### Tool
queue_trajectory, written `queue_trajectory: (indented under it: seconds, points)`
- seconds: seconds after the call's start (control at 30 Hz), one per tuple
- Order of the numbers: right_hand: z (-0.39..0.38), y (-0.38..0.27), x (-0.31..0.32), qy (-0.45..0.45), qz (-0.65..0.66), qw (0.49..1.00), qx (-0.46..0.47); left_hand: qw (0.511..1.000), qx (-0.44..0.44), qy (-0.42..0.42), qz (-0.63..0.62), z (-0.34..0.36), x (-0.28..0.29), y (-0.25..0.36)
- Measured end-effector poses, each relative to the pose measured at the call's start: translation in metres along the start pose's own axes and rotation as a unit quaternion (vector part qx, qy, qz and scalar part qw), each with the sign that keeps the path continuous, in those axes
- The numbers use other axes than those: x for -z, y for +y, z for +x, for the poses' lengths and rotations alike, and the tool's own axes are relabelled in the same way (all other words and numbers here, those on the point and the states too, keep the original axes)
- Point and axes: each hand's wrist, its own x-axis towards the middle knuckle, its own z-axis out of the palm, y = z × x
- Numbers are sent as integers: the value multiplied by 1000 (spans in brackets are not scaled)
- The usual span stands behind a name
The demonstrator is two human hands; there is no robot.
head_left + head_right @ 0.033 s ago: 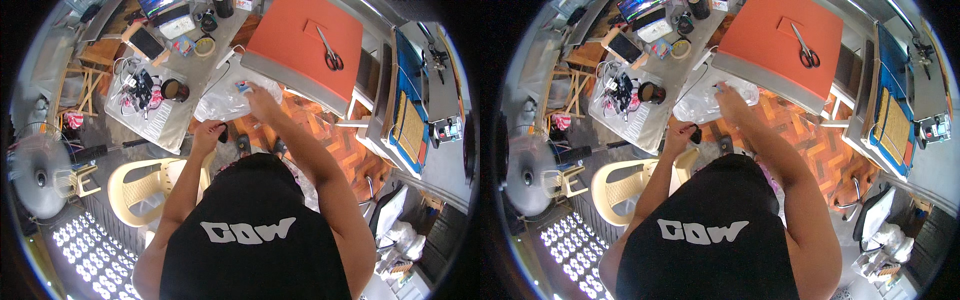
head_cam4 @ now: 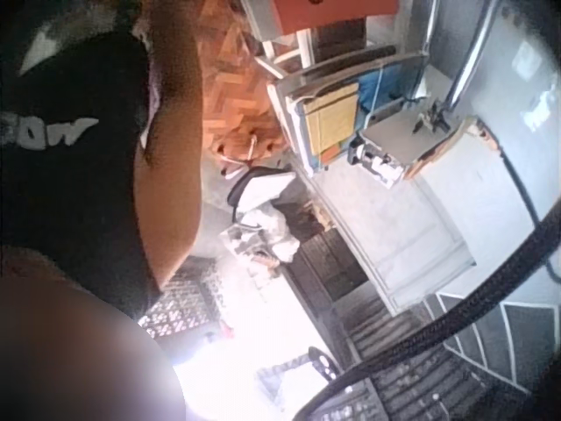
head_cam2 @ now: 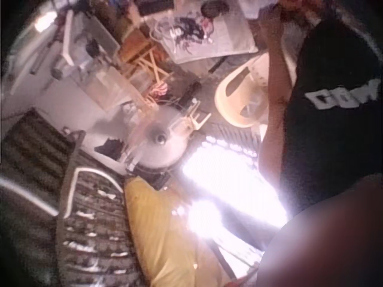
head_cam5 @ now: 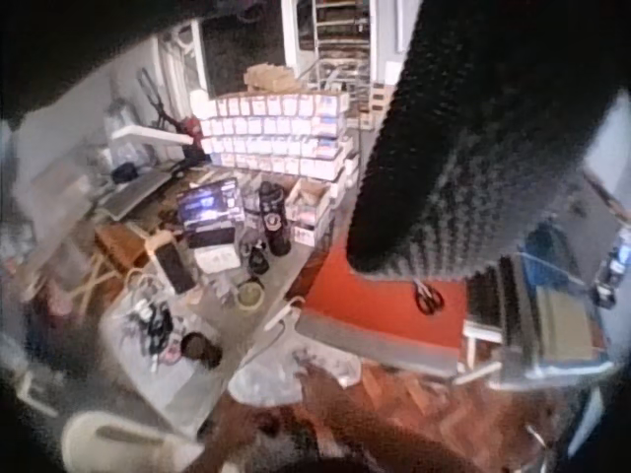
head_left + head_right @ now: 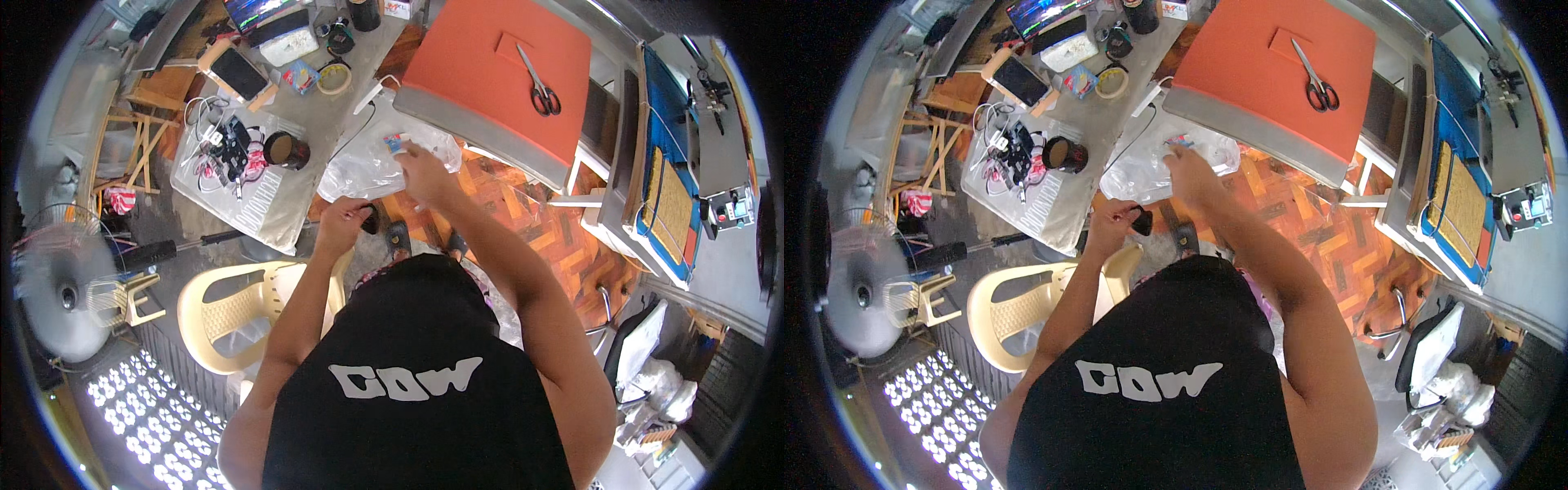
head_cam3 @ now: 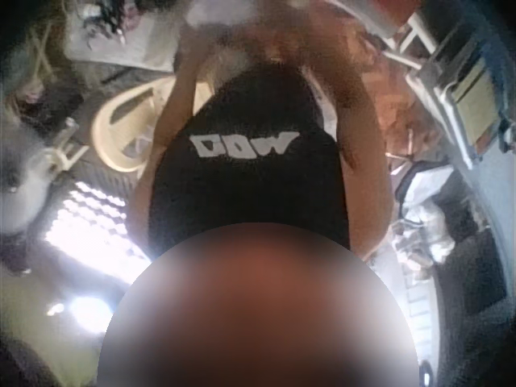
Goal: The person picks up a black fabric piece and uses scissors to trim its edges. They then place the scissors down and continue handling the fabric, folding and adjusting it with both hands.
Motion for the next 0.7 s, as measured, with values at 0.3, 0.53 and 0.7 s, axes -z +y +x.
queue_trajectory:
  seconds: [0.3, 0.53, 0.7]
  points:
    - [-160, -22, 71, -46, 403, 891, -203, 919, -138, -369, -18, 0, -68, 86]
    - [-359, -41, 154, 150, 375, 819, -407, 810, -213, -542, -60, -76, -217, 204]
    - [-531, -89, 197, 386, 318, 733, -462, 722, -370, -585, 25, -202, -346, 277]
